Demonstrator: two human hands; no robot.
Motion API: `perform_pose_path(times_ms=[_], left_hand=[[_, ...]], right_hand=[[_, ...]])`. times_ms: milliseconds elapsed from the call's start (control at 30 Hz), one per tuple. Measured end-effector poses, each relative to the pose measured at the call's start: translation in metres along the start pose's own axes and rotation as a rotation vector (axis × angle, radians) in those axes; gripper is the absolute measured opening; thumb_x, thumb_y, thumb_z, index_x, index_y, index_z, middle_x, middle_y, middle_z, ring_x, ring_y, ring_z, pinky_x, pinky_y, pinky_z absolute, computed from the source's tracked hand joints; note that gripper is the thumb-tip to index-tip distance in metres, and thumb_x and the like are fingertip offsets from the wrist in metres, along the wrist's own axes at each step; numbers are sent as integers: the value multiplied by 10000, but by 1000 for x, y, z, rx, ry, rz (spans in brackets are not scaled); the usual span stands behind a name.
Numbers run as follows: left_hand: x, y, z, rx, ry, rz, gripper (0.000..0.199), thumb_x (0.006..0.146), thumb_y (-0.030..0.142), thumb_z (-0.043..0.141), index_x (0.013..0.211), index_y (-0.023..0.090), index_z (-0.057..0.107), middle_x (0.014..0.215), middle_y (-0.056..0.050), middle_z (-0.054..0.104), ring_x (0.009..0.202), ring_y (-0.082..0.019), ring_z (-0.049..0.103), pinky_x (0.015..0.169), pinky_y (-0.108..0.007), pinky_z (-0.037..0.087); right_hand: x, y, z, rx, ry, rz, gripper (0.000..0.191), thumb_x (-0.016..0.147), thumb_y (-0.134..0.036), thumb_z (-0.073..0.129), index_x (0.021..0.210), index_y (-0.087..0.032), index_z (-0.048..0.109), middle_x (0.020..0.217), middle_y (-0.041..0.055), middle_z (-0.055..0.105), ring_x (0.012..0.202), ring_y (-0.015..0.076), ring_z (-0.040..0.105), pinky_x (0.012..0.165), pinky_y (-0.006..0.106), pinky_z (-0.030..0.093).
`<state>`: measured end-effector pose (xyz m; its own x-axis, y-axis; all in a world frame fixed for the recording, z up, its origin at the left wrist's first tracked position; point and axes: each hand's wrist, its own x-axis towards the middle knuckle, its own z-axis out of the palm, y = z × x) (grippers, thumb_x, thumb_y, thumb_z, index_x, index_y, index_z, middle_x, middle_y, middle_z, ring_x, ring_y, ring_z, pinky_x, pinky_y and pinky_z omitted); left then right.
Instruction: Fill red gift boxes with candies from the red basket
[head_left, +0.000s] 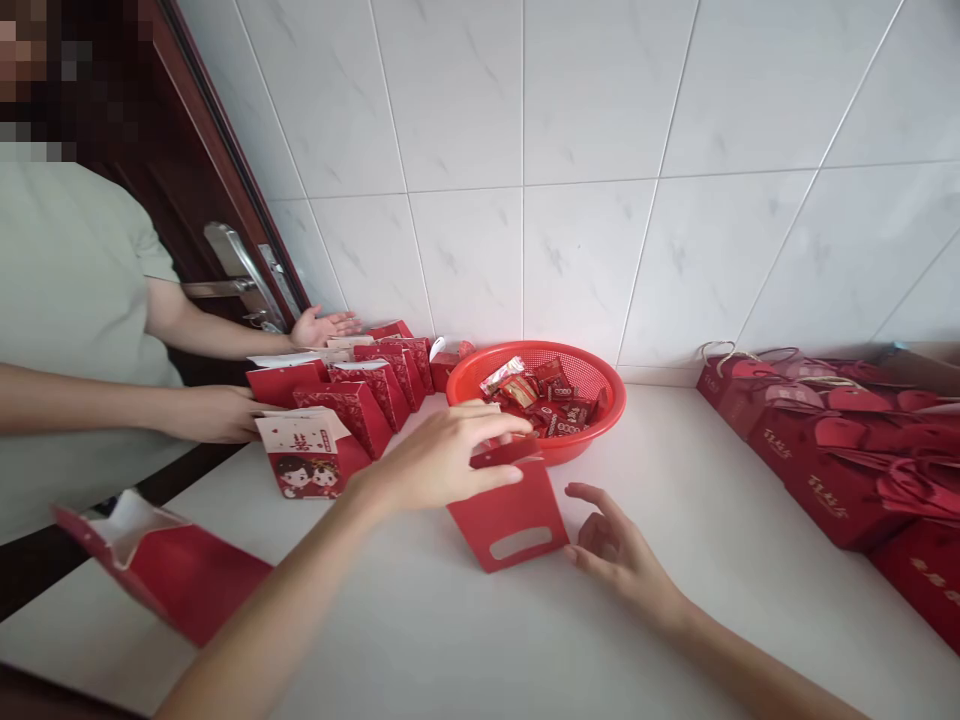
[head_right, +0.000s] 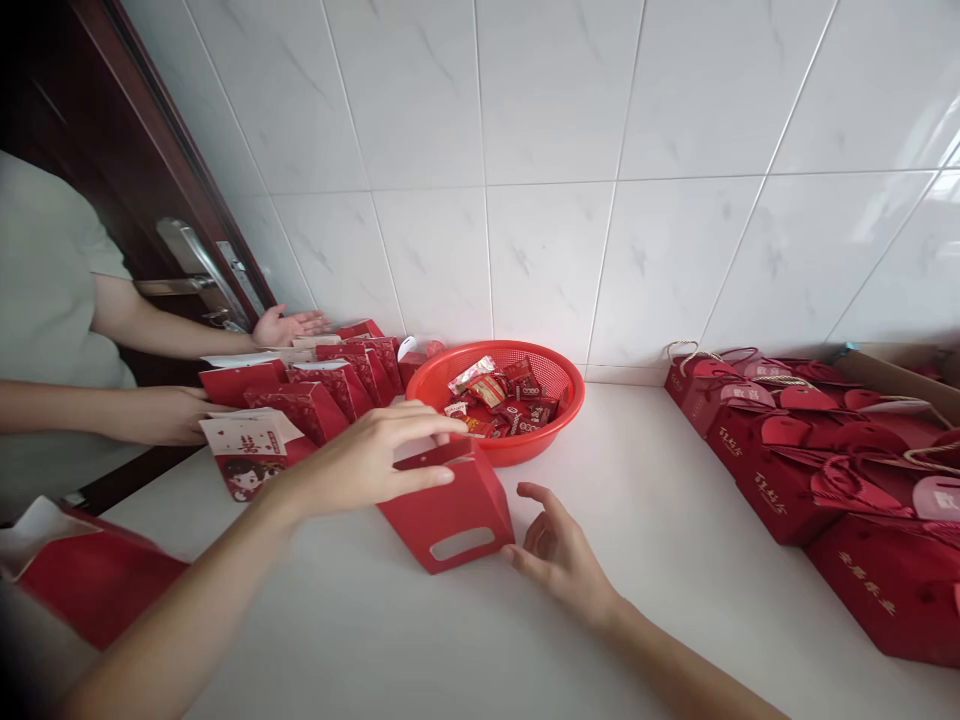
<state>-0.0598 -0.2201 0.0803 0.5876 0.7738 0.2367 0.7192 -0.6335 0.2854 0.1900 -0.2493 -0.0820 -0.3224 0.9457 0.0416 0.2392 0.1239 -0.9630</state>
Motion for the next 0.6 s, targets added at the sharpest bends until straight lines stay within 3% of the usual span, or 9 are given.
perform_pose_path(times_ms=[67, 167, 333, 467, 600], left_hand=[[14, 8, 10, -65, -48, 66, 408, 903, 426, 662, 1277, 264, 652, 1136, -43, 712, 1008, -207, 647, 930, -327, 495], [30, 13, 21, -155, -106, 143, 444, 897, 399, 682, 1313, 255, 628, 1203, -52, 696, 1089, -217, 628, 969, -335, 478], [37, 1, 19, -265, -129, 175, 474, 865, 369, 716, 1314, 246, 628, 1252, -57, 678, 1121, -217, 631, 995, -332, 479], [35, -13, 13, -367, -37, 130, 304, 918, 324, 630, 1188, 200, 694, 1084, -56, 723, 959, -183, 673, 846, -282, 526], [39, -19, 19, -535, -11, 20, 279, 952, 301, 552, 1164, 177, 685, 863, -19, 696, 759, -135, 641, 723, -249, 510]], right_hand=[[1, 1, -3, -39, 21, -13, 759, 812, -589, 690, 1420, -235, 404, 742, -30, 548, 678, 165, 529, 670, 308, 439], [4, 3, -7, -22, -3, -57, 687, 825, -583, 685, 1378, -236, 472, 781, -12, 584, 692, 161, 524, 655, 297, 427], [7, 2, -10, 12, -2, -46, 627, 795, -572, 724, 1282, -223, 538, 741, -13, 610, 661, 159, 522, 611, 283, 406], [8, 2, -9, 43, 13, -17, 639, 786, -590, 727, 1268, -217, 534, 710, -18, 604, 645, 157, 524, 595, 281, 407], [8, 4, -8, 52, 34, -21, 662, 779, -600, 731, 1286, -222, 537, 718, -9, 625, 649, 169, 571, 595, 290, 451]])
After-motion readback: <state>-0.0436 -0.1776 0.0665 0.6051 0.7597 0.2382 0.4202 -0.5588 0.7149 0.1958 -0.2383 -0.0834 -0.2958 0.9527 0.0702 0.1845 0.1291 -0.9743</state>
